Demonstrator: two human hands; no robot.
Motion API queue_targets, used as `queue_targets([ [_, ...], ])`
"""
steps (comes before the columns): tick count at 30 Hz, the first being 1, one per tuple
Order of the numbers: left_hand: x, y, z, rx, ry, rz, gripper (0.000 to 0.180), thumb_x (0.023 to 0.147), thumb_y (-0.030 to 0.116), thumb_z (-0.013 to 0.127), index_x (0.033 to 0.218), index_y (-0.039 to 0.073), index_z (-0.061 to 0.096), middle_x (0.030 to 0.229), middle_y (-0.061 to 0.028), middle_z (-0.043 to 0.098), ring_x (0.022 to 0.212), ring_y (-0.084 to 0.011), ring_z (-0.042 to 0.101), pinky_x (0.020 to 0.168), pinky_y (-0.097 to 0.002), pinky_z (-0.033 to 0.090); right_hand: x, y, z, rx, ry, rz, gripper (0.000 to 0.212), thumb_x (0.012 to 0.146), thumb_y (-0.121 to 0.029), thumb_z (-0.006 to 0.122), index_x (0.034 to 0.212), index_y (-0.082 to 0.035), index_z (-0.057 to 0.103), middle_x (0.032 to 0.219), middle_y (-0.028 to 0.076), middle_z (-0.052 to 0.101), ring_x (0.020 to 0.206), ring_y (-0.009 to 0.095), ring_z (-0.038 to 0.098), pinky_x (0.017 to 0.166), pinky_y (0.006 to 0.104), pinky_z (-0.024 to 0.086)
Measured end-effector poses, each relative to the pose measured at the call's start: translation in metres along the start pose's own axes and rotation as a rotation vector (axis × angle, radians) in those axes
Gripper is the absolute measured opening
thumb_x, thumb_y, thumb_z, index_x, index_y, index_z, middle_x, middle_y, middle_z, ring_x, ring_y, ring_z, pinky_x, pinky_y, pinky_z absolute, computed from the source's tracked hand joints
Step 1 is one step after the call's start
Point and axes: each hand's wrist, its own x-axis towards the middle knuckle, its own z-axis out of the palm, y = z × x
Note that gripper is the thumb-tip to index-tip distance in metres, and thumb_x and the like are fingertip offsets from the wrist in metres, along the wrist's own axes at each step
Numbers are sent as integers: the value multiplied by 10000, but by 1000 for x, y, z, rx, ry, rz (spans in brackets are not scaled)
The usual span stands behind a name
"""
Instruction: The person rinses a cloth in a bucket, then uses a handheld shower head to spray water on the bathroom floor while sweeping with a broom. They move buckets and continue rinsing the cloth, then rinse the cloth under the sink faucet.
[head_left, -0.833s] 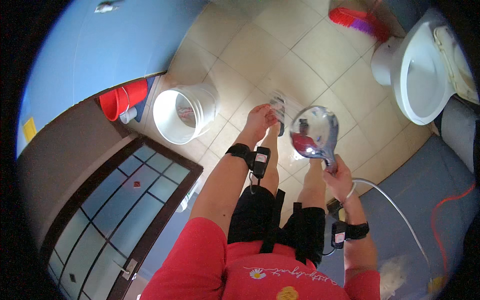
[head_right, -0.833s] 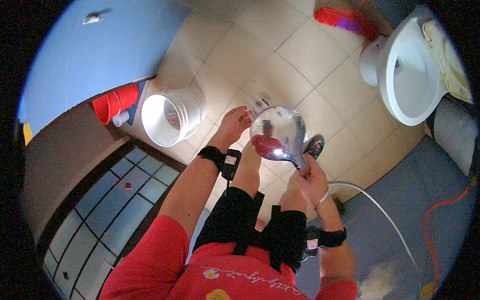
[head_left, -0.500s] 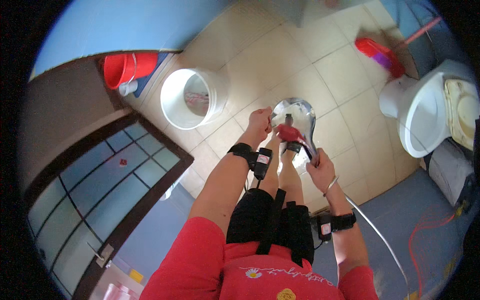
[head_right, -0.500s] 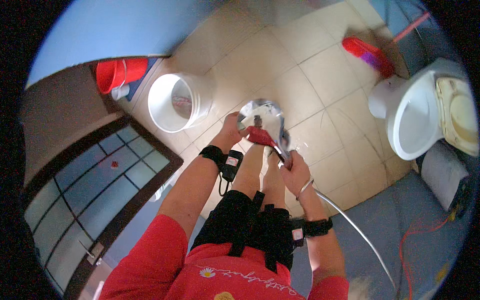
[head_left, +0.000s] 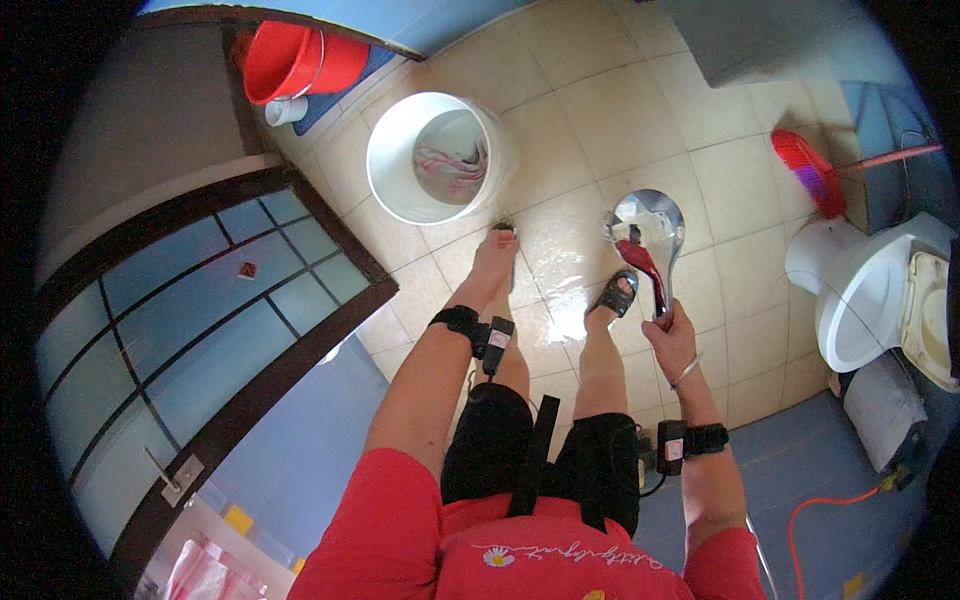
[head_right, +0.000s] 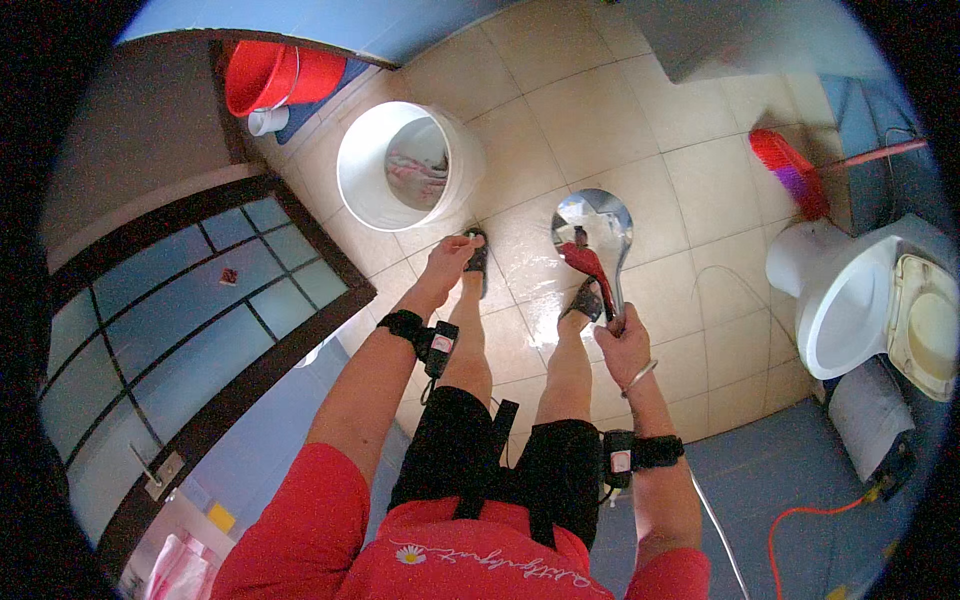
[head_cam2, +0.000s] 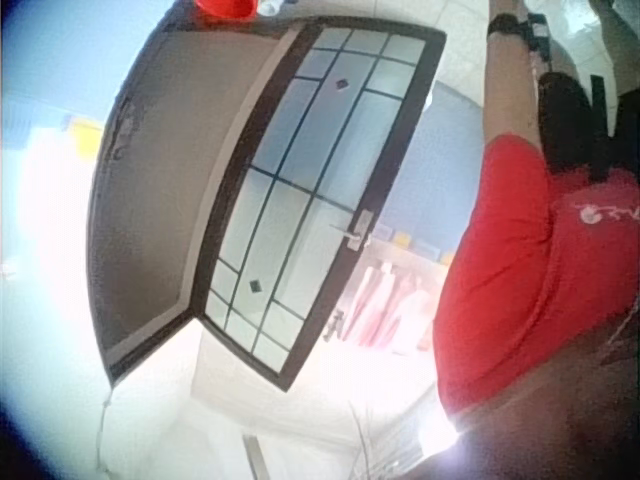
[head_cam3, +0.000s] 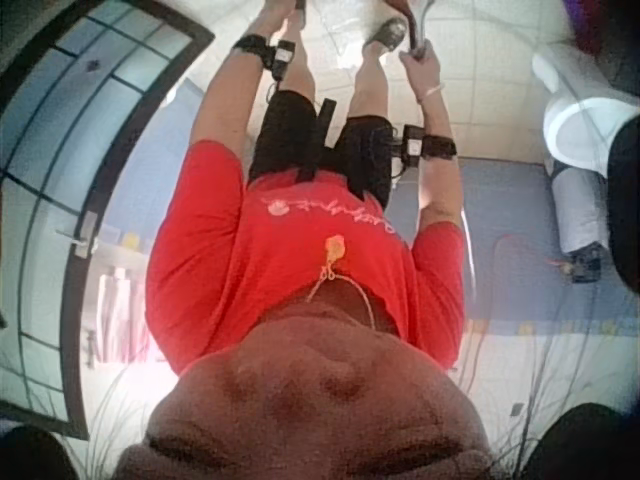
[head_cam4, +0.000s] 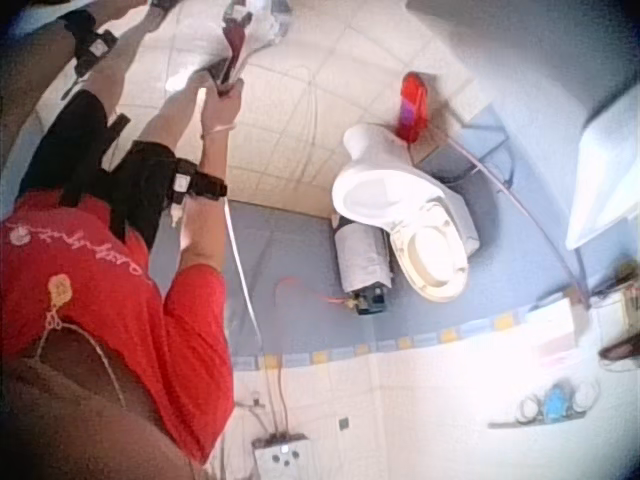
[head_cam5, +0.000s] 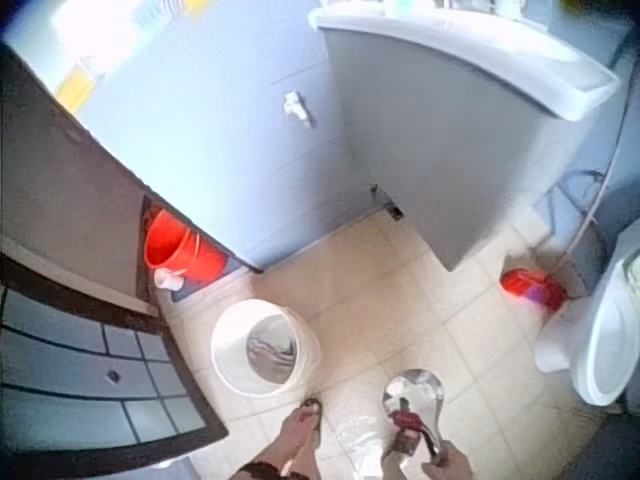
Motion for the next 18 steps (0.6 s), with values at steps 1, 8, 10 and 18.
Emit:
queue_targets([
  [1, 7, -9, -10, 2, 95, 63, 279, 811, 247, 567, 951, 6, 557, 914, -116, 616, 866, -235, 584, 735, -340, 458, 0, -3, 7, 47, 12, -15, 207, 703, -77, 634, 803, -42, 457, 621, -27, 402, 571, 83, 380, 508, 238, 353],
  [8, 88, -44, -103, 342, 175, 286, 278, 802, 228, 542, 994, 28, 555, 880, -155, 610, 843, -298, 586, 729, -367, 464, -3, -7, 45, 77, 130, 110, 195, 722, -14, 624, 854, -61, 488, 651, -45, 407, 593, 61, 388, 517, 205, 341],
  [10, 122, -43, -127, 406, 134, 319, 301, 790, 215, 553, 1022, 23, 548, 941, -171, 595, 894, -318, 566, 774, -380, 448, -2, -1, 51, 163, 168, 156, 194, 728, -6, 618, 853, -64, 482, 673, -45, 414, 612, 61, 394, 542, 201, 347],
  [18, 262, -34, -155, 755, -55, 292, 579, 746, 269, 627, 1248, 65, 421, 1231, -187, 451, 1153, -347, 406, 960, -441, 330, 10, 28, 55, 253, 256, 353, 199, 760, -13, 616, 909, -68, 497, 753, -33, 458, 675, 62, 430, 612, 201, 368],
])
